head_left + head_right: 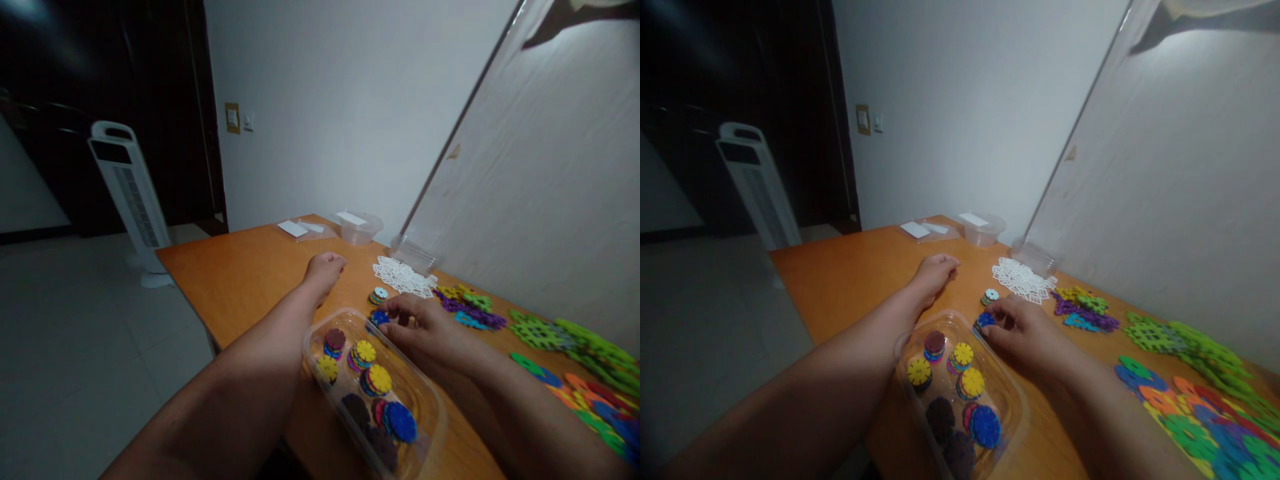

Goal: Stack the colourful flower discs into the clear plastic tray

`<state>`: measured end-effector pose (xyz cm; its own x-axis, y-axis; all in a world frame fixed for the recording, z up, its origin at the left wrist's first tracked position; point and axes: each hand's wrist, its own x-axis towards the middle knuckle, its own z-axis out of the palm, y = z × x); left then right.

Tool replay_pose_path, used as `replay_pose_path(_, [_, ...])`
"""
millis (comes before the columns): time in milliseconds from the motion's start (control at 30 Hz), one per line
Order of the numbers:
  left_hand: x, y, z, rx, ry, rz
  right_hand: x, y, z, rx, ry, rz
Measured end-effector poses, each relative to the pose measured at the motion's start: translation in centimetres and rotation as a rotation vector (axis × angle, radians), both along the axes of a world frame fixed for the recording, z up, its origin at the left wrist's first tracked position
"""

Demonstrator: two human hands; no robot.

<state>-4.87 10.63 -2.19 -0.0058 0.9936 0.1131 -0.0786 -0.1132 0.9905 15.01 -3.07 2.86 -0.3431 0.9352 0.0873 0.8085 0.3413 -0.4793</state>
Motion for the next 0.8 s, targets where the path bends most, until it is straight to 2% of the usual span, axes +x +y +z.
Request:
replay_pose_path(100, [0.0, -0.1, 0.1, 0.006, 0.001, 0.003, 0.1, -0.2, 0.8, 0.049, 0.033, -0.003])
replay_pose_path(200, [0.0, -0.1, 0.0, 0.008, -0.010, -0.004, 0.0, -0.9, 2.2, 0.174, 0.075, 0.027])
replay_pose_path(300, [0.0, -0.2, 0.0, 0.008, -0.017, -0.010, -0.6, -2.0, 3.5, 0.247, 0.059, 0.142])
replay_pose_path(367, [0.1, -0.2, 0.0, 0.012, -0.011, -0.009, -1.2, -2.8, 4.1, 0.228, 0.007, 0.214])
replay_pose_path(500, [0.1, -0.1, -0.1, 0.022, 0.012, 0.005, -2.5, -3.8, 4.3, 0.137, -0.181, 0.252])
replay_pose_path(600, [0.1, 0.1, -0.3, 0.025, 0.013, 0.002, -3.0, -3.9, 4.2, 0.126, -0.257, 0.247])
replay_pose_path(800, [0.1, 0.3, -0.5, 0.014, 0.026, 0.002, -2.3, -3.4, 3.9, 0.185, -0.177, 0.238])
